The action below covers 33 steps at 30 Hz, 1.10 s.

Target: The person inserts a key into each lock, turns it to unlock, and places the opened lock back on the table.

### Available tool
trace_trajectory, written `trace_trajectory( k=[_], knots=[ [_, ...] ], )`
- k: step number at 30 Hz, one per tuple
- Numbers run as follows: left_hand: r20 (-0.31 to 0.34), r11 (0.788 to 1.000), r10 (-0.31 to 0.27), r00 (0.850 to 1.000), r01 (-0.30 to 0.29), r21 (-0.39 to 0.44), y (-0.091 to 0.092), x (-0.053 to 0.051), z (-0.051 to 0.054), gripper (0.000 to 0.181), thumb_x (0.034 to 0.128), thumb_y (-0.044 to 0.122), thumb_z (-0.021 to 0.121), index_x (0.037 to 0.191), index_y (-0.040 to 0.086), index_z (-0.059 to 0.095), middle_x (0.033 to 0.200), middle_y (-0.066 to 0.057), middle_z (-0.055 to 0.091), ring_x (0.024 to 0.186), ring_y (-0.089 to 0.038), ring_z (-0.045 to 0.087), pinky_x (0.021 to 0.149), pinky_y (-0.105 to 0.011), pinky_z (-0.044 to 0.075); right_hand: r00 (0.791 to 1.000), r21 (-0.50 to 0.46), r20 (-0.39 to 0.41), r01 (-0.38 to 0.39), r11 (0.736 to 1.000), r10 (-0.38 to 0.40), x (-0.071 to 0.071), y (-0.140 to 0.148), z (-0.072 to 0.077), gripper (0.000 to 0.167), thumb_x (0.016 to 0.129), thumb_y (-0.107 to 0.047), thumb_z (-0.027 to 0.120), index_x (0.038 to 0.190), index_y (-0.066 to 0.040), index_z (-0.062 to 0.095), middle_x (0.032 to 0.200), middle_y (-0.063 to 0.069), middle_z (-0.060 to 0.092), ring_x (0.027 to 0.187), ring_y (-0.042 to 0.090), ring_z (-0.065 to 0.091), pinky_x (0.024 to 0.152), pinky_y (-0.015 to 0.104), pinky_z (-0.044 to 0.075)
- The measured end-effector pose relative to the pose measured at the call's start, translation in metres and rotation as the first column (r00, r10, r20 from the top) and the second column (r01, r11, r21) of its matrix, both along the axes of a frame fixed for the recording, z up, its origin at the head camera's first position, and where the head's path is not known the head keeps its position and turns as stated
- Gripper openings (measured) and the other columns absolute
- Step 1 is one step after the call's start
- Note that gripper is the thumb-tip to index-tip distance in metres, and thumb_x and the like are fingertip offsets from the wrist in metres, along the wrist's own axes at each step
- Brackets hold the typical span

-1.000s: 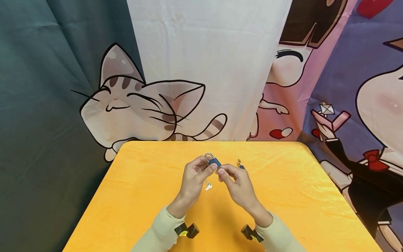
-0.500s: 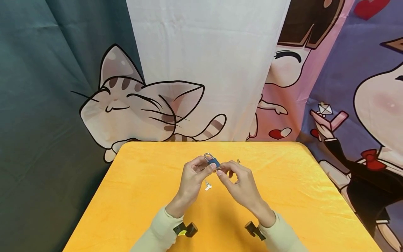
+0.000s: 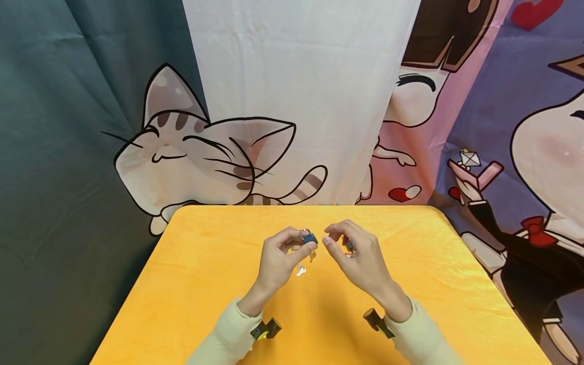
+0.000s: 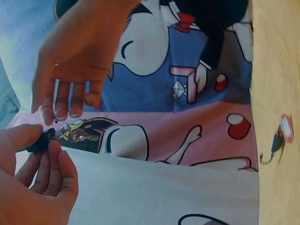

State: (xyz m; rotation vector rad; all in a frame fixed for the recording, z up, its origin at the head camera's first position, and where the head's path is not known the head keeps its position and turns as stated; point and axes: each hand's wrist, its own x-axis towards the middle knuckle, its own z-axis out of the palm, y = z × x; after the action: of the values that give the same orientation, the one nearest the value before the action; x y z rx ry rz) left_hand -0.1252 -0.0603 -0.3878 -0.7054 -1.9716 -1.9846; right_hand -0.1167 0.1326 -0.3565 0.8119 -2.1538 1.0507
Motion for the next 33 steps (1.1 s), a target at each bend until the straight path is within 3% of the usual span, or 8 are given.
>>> trace_trajectory(
  k=[5,8,13,18,27,33],
  knots=[
    [-0.118,0.998,0.039,0.992,-0.045,-0.041,0.0,-0.002,-0.004,0.011,0.0851,0.009,0.076,0.095,0.007,0.073,0.087,-0.01,0.069,0.081,-0.013,0.068,0.082,-0.029,0.057,0.999,0.046,-0.046,-0.026,0.999,0.029,0.0,-0.002,0.006,0.017,0.086,-0.009,0.073,0.102,-0.013,0.069,0.086,-0.002,0.065,0.071,0.006,0.052,0.062,0.016,0.043],
    [-0.184,0.992,0.084,0.979,-0.1,-0.079,0.0,-0.003,-0.005,0.009,0.0844,0.012,0.077,0.093,0.009,0.074,0.084,-0.006,0.07,0.078,-0.014,0.066,0.076,-0.026,0.056,0.996,0.09,-0.08,-0.044,0.995,0.051,0.0,-0.004,0.009,0.019,0.085,-0.012,0.075,0.103,-0.01,0.069,0.09,0.0,0.067,0.078,0.01,0.059,0.067,0.016,0.047],
    [-0.317,0.967,0.149,0.936,-0.205,-0.151,0.001,-0.005,-0.008,0.008,0.0837,0.015,0.079,0.089,0.013,0.073,0.08,0.001,0.07,0.074,-0.013,0.062,0.069,-0.022,0.052,0.991,0.141,-0.12,-0.05,0.989,0.067,-0.001,-0.007,0.011,0.021,0.086,-0.018,0.076,0.104,-0.008,0.07,0.097,0.001,0.068,0.084,0.014,0.064,0.069,0.02,0.05],
    [-0.432,0.952,0.157,0.888,-0.253,-0.173,0.002,-0.007,-0.011,0.009,0.0829,0.009,0.079,0.089,0.013,0.072,0.08,0.001,0.069,0.073,-0.013,0.063,0.068,-0.021,0.051,0.987,0.155,-0.149,-0.043,0.987,0.067,-0.002,-0.008,0.009,0.017,0.086,-0.016,0.077,0.1,-0.008,0.072,0.097,0.001,0.068,0.088,0.014,0.065,0.075,0.026,0.054],
    [-0.542,0.941,0.146,0.828,-0.285,-0.182,0.004,-0.008,-0.013,0.016,0.079,0.002,0.08,0.089,0.011,0.072,0.078,0.0,0.068,0.07,-0.012,0.066,0.066,-0.027,0.057,0.986,0.154,-0.161,-0.025,0.988,0.051,-0.005,-0.008,0.006,0.011,0.082,-0.011,0.079,0.088,-0.011,0.07,0.088,-0.001,0.067,0.081,0.012,0.064,0.072,0.025,0.055],
    [-0.579,0.932,0.152,0.801,-0.311,-0.185,0.004,-0.008,-0.014,0.019,0.0763,-0.001,0.081,0.089,0.009,0.071,0.079,-0.001,0.069,0.069,-0.012,0.067,0.066,-0.022,0.056,0.988,0.14,-0.152,-0.018,0.99,0.039,-0.006,-0.007,0.004,0.009,0.083,-0.01,0.078,0.088,-0.01,0.07,0.086,-0.002,0.067,0.079,0.011,0.064,0.069,0.022,0.054]
  ],
)
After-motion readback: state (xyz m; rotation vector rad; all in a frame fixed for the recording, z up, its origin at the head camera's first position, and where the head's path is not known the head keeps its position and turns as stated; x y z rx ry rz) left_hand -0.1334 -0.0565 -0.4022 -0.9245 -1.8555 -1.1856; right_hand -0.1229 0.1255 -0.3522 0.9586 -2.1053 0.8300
